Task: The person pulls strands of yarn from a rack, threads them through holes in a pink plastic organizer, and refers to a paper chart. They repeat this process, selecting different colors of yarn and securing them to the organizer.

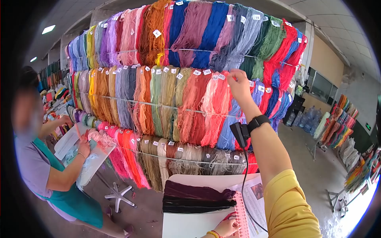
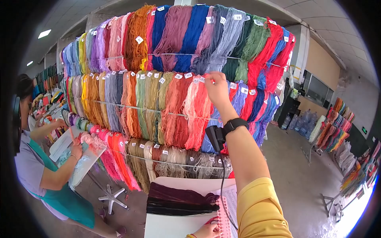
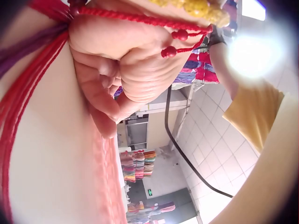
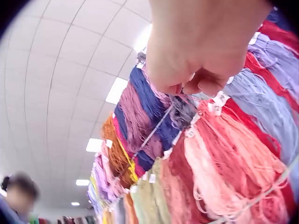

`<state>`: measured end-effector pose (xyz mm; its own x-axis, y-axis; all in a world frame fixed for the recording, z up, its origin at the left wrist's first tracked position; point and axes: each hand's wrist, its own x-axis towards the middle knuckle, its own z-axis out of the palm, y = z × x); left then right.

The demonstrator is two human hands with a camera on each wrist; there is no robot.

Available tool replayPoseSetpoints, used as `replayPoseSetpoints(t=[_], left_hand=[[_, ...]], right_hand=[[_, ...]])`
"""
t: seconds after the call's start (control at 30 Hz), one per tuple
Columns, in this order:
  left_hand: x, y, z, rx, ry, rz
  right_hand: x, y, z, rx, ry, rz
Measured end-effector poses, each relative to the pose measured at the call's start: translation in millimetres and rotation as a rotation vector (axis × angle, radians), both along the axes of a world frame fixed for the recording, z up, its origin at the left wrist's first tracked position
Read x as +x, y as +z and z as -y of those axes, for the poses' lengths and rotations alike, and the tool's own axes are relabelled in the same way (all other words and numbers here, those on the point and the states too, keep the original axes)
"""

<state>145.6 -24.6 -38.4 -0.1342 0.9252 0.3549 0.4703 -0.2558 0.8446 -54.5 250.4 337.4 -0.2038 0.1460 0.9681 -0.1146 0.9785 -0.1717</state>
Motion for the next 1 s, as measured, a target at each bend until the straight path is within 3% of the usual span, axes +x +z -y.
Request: replayPoseSetpoints(t=[0.03,0.07,0.17,0.23,0.33,0.4,0.43,0.5,0.53,0.6,0.63,0.67,0.7,0.73,0.8,0.87,0.9,0.93,0.97,1.0], left_hand=[[-1,3,1,-0.023,-0.010,-0.010],[-4,12,2,0.164,0.016,-0.081],[0,2,1,-0.455,-0.099,0.158],[-1,20,8,-0.500,-0.104,0.246],[0,10,8,-0.511,-0.087,0.323],[1,16,10,-0.561,-0.092,0.353],[0,15,10,-0.602,-0.110,0.371],[2,50,20,-0.558,-0.013,0.389],[3,43,19,-0.549,-0.034,0.422],[2,34,17,-0.553,-0.036,0.410],[3,33,17,-0.548,-0.029,0.418],[3,30,16,-0.544,-0.022,0.427],[3,31,17,-0.542,-0.017,0.431],[4,41,18,-0.569,-0.008,0.495],[7,41,20,-0.581,0.006,0.539],[8,34,16,-0.608,0.022,0.483],[9,34,15,-0.557,0.021,0.546],[10,35,15,-0.518,0.020,0.610],[14,34,18,-0.494,0.019,0.683],[17,29,19,-0.453,0.044,0.666]], right_hand=[[3,4,11,-0.086,0.102,0.035],[7,12,29,-0.172,0.204,0.071],[20,25,96,-0.416,0.573,0.215],[32,9,142,-0.374,0.671,0.371],[85,-29,217,-0.076,0.653,0.547],[137,-54,237,-0.084,0.818,0.729],[171,-62,238,-0.325,0.973,0.934],[236,-96,218,-0.733,1.070,0.973],[272,-113,197,-0.750,0.954,0.901],[360,-150,155,-1.107,0.678,0.822],[409,-174,136,-1.269,0.640,0.663],[461,-191,125,-1.500,0.439,0.453],[516,-217,109,-1.566,0.288,0.172],[569,-234,98,-1.579,0.158,-0.097],[727,-305,39,-1.405,-0.391,-0.665],[833,-317,29,-1.171,-0.920,-0.864],[809,-299,34,-0.958,-0.936,-1.026],[803,-291,38,-1.100,-1.008,-0.714],[781,-294,29,-0.997,-0.857,-0.667],[752,-296,27,-1.025,-0.741,-0.465]])
